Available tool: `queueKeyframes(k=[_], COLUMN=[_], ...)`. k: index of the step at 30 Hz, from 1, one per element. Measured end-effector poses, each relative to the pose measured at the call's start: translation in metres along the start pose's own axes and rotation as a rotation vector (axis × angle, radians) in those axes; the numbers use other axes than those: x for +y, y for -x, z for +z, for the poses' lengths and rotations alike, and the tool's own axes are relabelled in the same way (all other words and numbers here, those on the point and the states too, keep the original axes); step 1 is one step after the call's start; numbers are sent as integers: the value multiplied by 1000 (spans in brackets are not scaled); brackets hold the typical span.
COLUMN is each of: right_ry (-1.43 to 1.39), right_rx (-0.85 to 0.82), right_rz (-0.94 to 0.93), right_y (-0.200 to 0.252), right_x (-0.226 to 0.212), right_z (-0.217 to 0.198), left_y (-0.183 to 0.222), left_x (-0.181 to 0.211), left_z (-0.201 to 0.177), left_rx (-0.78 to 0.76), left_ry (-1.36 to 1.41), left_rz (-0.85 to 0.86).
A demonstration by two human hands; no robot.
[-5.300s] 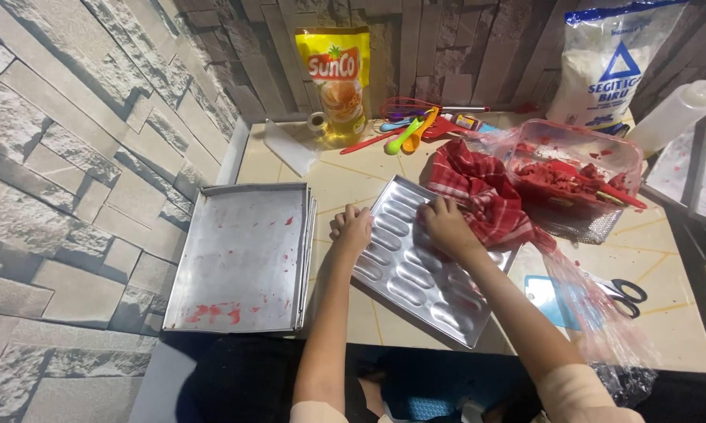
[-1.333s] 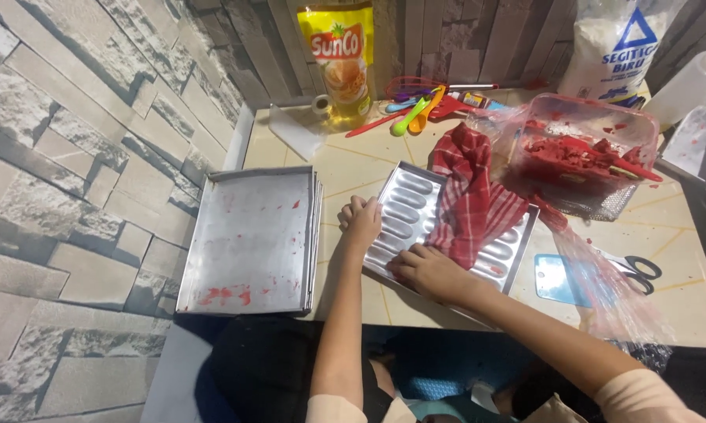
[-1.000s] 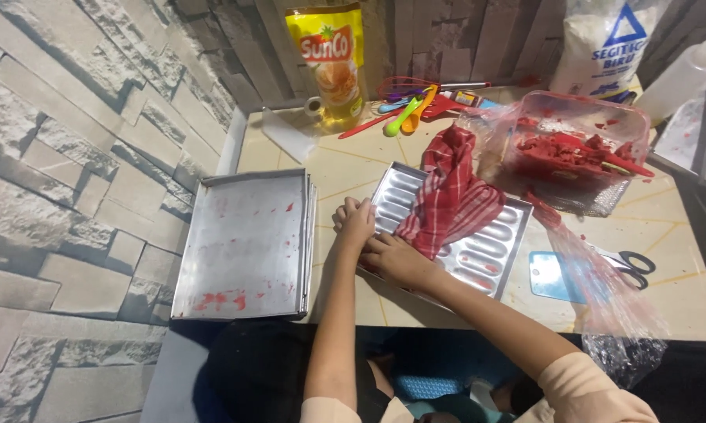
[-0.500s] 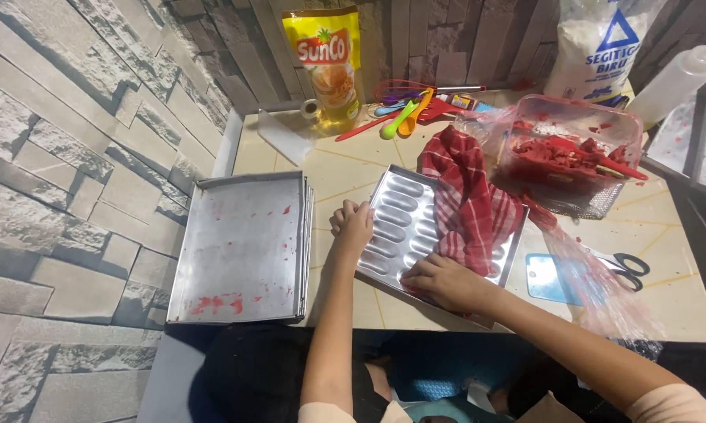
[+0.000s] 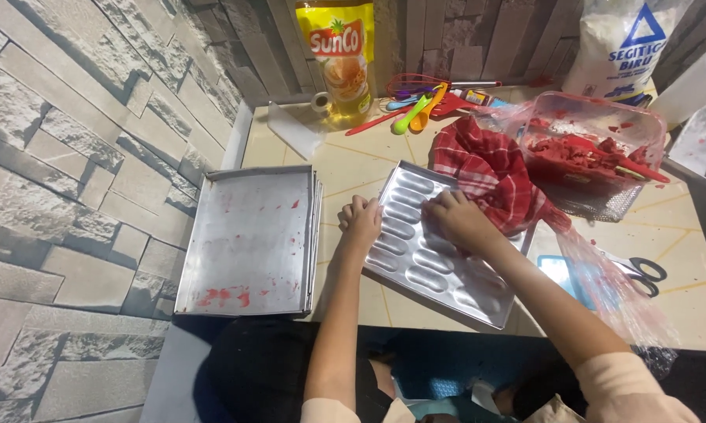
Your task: Greasing the individual cavities of a metal baking mold using a red cloth to prepare for baking.
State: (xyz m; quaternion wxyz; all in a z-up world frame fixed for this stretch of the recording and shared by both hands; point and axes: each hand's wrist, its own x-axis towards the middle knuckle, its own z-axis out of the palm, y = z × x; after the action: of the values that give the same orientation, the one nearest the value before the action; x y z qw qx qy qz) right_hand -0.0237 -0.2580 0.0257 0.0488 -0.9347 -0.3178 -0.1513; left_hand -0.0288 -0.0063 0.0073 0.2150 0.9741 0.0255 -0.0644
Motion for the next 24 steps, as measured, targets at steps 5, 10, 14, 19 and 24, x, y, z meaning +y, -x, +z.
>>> queueKeyframes(k=[5,10,14,19,24], right_ry=[-26,-183,-460,-467,-59], right_rx=[20,58,-49,-141,-134], right_rz=[-11,-203,-310,-330,-176], right_y=[1,28,50,65,48], right_x=[-11,-56,-76,-58,-42], right_z=[23,6,-46,-66,-68], left_y=[-4,-4,-9,-14,-5], left_x=[-2,1,-2,-9,-2], left_z=[6,4,5,14,2], left_rx=[10,-18,-14,-30,-8], left_ry=[-22,-39,-33,-36,-20], left_rz=[-5,-10,-4,11,27])
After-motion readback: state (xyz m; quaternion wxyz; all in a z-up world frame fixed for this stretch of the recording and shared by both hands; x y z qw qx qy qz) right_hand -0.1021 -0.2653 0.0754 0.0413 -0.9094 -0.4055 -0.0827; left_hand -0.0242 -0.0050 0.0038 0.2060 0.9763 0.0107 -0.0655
